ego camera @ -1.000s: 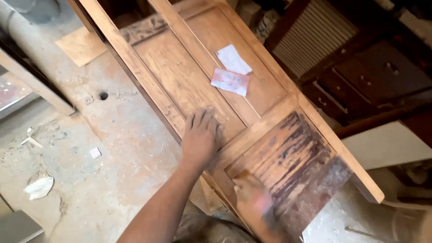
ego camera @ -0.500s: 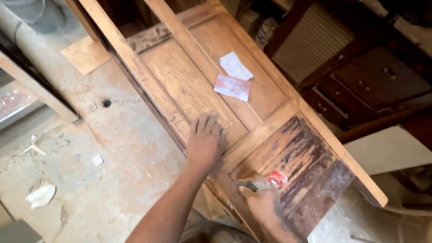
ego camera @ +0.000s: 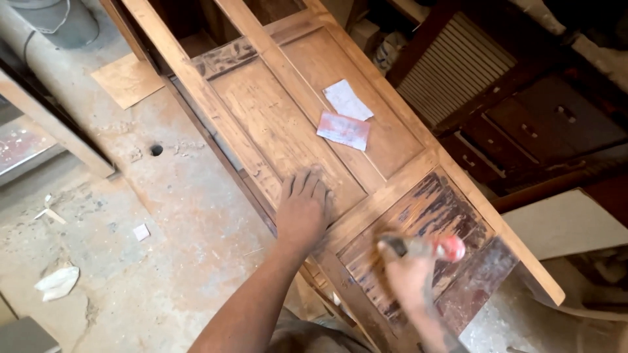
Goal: Scraping and sanding a wooden door panel to remove old finish
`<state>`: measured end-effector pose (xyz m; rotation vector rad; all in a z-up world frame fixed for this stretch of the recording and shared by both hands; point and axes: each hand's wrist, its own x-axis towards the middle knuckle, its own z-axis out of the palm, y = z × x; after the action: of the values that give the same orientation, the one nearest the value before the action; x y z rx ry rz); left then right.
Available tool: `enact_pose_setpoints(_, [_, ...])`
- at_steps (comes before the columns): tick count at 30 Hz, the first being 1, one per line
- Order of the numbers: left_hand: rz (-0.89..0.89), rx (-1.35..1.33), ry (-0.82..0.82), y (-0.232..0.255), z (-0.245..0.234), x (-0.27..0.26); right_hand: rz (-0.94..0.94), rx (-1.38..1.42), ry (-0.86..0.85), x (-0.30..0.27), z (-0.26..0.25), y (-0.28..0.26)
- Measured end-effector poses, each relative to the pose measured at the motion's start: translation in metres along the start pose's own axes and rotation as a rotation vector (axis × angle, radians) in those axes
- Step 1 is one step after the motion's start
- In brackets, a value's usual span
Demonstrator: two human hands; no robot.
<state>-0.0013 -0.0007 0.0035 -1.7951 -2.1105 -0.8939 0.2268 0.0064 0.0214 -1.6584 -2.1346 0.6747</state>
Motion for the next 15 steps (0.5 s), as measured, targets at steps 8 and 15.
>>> enact_pose_setpoints(8, [0.013, 0.012, -0.039, -0.006, 0.004, 0.004, -0.399, 0.103, -0.112, -0.029, 0.068, 0.031])
enact_pose_setpoints(15, [0.012, -0.028, -0.024, 0.0, 0.002, -0.006, -0.219, -0.18, 0.084, -0.014, 0.06, 0.071])
